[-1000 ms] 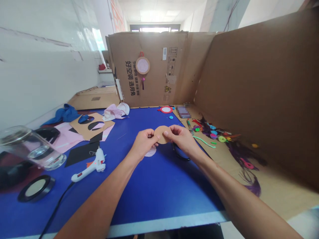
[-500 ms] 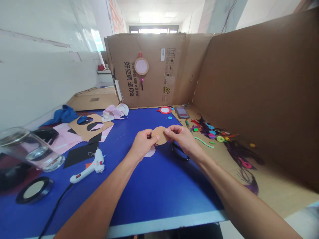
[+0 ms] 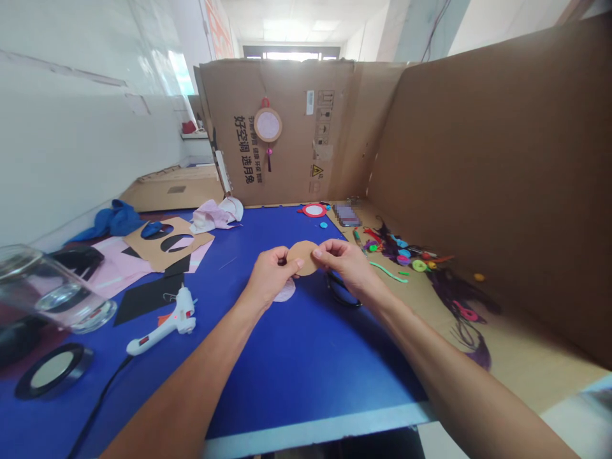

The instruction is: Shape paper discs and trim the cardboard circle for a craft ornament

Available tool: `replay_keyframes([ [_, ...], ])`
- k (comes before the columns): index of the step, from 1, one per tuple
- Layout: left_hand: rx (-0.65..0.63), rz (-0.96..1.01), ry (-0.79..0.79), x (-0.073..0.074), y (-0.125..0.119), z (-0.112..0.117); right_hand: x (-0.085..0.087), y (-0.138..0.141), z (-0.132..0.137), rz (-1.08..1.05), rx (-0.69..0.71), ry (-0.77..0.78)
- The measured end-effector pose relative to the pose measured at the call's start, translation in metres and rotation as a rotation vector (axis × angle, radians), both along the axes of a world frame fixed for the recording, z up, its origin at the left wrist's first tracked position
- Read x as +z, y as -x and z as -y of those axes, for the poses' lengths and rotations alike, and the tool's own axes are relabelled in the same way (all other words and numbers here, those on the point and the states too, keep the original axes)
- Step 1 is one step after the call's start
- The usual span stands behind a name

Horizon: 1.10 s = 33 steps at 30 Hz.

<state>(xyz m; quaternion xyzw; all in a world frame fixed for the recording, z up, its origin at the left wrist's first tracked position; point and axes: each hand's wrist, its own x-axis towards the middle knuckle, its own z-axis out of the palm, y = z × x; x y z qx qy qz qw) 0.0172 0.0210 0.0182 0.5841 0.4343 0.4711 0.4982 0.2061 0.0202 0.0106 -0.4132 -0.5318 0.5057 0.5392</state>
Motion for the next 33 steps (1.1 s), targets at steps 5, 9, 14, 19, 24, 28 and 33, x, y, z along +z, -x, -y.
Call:
replay_keyframes([
  [5,-0.038,0.011,0.08,0.0013,0.0025,-0.0008,0.0026,-0.0018,0.0007,0.034,-0.002,-0.039],
  [9,-0.027,0.011,0.095,0.002,0.0028,-0.0007,0.0023,-0.0022,0.0003,0.051,0.0,-0.069],
  [14,-0.018,-0.006,0.094,0.0018,0.0028,-0.001,0.0002,-0.0032,-0.0011,0.075,-0.013,-0.076],
  [19,-0.001,0.001,0.099,0.0005,0.0032,-0.0017,-0.0004,-0.0024,-0.001,0.051,-0.017,-0.039],
  [24,0.004,-0.007,0.103,-0.0012,0.003,-0.0026,0.0007,-0.0009,-0.0005,0.024,-0.043,-0.015],
  [28,-0.006,-0.006,0.106,-0.0032,0.0021,-0.0032,-0.0003,0.0006,-0.0004,0.042,-0.027,-0.053],
  [33,0.038,0.014,0.085,-0.0044,0.0033,-0.0066,-0.0009,0.0006,-0.0001,0.026,-0.042,-0.049],
])
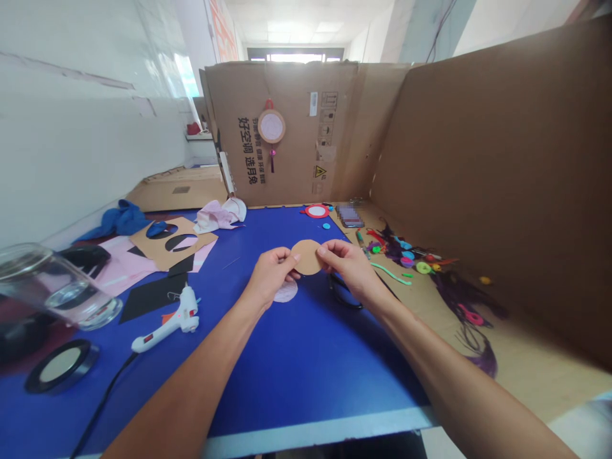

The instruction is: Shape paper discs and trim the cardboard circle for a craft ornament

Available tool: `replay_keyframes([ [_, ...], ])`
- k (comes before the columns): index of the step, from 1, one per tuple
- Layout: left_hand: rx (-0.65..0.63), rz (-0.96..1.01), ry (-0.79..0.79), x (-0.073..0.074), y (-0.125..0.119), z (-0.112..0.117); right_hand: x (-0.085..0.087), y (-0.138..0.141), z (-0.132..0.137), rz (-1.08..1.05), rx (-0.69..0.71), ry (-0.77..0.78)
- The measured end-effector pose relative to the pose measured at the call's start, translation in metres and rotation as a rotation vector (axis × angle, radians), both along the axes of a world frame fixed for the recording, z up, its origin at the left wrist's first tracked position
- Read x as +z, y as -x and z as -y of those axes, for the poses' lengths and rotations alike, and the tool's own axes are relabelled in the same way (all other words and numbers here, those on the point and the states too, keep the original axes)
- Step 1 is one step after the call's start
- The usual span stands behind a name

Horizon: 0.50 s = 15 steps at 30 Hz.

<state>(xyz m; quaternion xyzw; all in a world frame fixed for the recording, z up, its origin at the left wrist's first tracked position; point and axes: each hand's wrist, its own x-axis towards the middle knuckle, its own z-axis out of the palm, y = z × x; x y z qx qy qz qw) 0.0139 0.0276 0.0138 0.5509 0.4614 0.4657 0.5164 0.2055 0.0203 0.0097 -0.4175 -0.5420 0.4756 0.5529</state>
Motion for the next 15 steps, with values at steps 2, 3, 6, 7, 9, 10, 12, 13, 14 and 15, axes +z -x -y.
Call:
replay_keyframes([
  [2,0.036,0.025,-0.017,0.0,0.0013,-0.0016,0.0003,-0.001,-0.0002,-0.007,-0.011,0.004],
  [3,0.052,0.04,-0.025,0.0001,0.0018,-0.0023,0.0005,-0.0015,-0.0004,-0.011,-0.015,0.007],
  [6,0.09,0.087,-0.03,0.0005,0.003,-0.0034,0.0012,-0.0027,-0.0006,-0.026,-0.023,0.031],
  [7,0.099,0.101,-0.024,0.0008,0.0031,-0.0034,0.0014,-0.0028,-0.0005,-0.028,-0.025,0.038],
  [9,0.112,0.124,-0.01,0.0016,0.003,-0.003,0.0016,-0.0029,-0.0002,-0.031,-0.028,0.044],
  [10,0.115,0.131,-0.007,0.0021,0.0027,-0.0027,0.0015,-0.0028,-0.0002,-0.032,-0.028,0.043],
  [12,0.108,0.126,-0.017,0.0028,0.002,-0.0017,0.0007,-0.0027,-0.0003,-0.033,-0.026,0.039],
  [13,0.099,0.115,-0.028,0.003,0.0016,-0.0012,0.0001,-0.0028,-0.0005,-0.032,-0.024,0.038],
  [14,0.09,0.099,-0.04,0.0031,0.0013,-0.0008,-0.0005,-0.0029,-0.0008,-0.028,-0.021,0.036],
  [15,0.085,0.083,-0.053,0.003,0.001,-0.0006,-0.0012,-0.003,-0.0011,-0.023,-0.015,0.034],
])
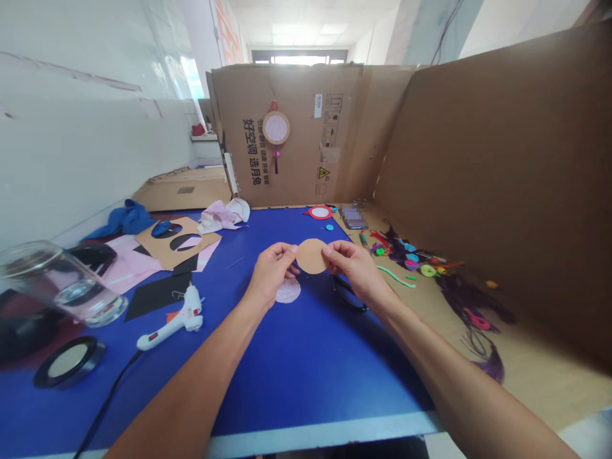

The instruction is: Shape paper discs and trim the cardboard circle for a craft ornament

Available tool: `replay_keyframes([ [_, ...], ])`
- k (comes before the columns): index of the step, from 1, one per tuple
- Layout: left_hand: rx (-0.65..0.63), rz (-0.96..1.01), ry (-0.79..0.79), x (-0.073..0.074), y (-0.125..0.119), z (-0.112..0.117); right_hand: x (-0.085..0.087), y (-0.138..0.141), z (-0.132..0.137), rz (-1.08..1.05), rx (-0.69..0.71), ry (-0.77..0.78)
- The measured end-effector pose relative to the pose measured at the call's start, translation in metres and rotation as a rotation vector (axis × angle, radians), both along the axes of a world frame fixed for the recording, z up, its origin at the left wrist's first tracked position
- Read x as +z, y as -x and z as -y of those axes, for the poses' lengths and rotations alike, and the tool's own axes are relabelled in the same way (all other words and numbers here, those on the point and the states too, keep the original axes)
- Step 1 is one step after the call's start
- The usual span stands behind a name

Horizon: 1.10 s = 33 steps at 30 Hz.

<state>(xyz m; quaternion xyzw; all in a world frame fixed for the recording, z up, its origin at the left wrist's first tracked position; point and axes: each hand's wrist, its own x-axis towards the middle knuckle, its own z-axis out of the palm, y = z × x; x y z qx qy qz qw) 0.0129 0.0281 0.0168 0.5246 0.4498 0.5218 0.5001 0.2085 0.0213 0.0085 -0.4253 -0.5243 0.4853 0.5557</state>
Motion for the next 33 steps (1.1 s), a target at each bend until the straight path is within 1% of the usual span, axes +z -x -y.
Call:
replay_keyframes([
  [5,-0.002,-0.064,-0.039,-0.0021,0.0003,-0.0001,-0.0022,0.0005,-0.0006,0.036,0.047,-0.013],
  [11,-0.103,-0.168,-0.136,-0.0057,-0.002,0.0028,-0.0049,0.0031,0.0005,0.097,0.101,-0.037],
  [15,-0.098,-0.23,-0.207,-0.0059,-0.0036,0.0046,-0.0053,0.0047,0.0022,0.172,0.11,-0.084],
  [19,-0.112,-0.267,-0.244,-0.0055,-0.0033,0.0046,-0.0024,0.0067,0.0053,0.247,0.137,-0.123],
  [25,-0.113,-0.294,-0.255,-0.0035,-0.0037,0.0063,-0.0018,0.0077,0.0067,0.219,0.1,-0.119],
  [33,-0.092,-0.258,-0.187,-0.0036,-0.003,0.006,-0.0036,-0.0006,0.0006,0.128,-0.027,-0.083],
])
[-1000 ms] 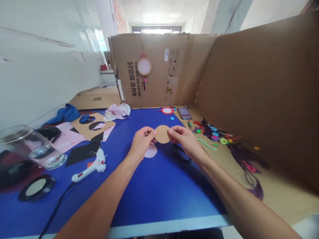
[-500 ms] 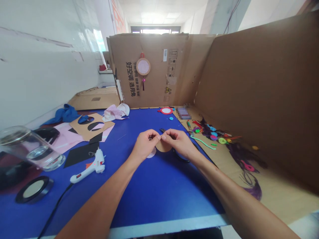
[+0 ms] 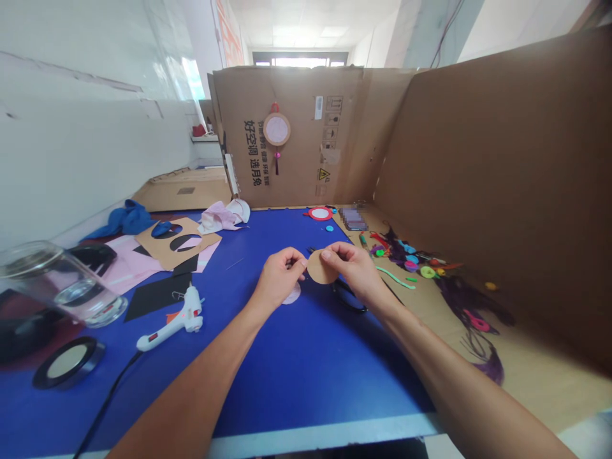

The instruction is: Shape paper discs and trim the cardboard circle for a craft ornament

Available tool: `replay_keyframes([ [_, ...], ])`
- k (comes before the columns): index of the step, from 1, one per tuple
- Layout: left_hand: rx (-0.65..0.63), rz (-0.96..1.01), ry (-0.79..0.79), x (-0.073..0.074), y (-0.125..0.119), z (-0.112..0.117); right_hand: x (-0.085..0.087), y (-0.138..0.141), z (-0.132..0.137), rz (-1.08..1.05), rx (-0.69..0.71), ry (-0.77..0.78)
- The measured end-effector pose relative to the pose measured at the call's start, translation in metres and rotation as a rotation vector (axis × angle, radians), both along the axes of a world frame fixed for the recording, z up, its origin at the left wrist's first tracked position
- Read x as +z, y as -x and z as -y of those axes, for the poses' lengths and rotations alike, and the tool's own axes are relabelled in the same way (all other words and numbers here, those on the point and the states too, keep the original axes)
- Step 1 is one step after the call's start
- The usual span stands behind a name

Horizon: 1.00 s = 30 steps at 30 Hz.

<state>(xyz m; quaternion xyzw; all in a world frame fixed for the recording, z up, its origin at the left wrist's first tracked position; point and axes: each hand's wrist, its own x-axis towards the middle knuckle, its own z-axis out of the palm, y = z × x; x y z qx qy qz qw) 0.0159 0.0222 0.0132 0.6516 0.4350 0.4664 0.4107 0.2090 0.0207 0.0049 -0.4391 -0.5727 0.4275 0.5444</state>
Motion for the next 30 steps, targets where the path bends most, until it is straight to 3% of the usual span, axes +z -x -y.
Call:
replay_keyframes([
  [8,0.003,0.007,-0.018,-0.0038,-0.0014,-0.0014,-0.0006,0.0041,0.0018,0.016,0.074,-0.003],
  [11,0.065,-0.026,-0.057,-0.0022,0.0004,-0.0022,-0.0004,0.006,0.0033,0.085,0.128,-0.006],
  [15,0.024,-0.049,-0.079,0.002,0.0008,-0.0002,0.0011,0.0068,0.0056,0.19,0.185,-0.03],
  [22,0.024,0.008,-0.014,-0.0005,-0.0002,-0.0009,-0.0008,0.0055,0.0031,0.092,0.064,-0.039],
  [30,0.076,0.062,-0.016,0.0017,0.0032,-0.0032,0.0018,0.0041,0.0027,0.033,0.023,-0.025],
])
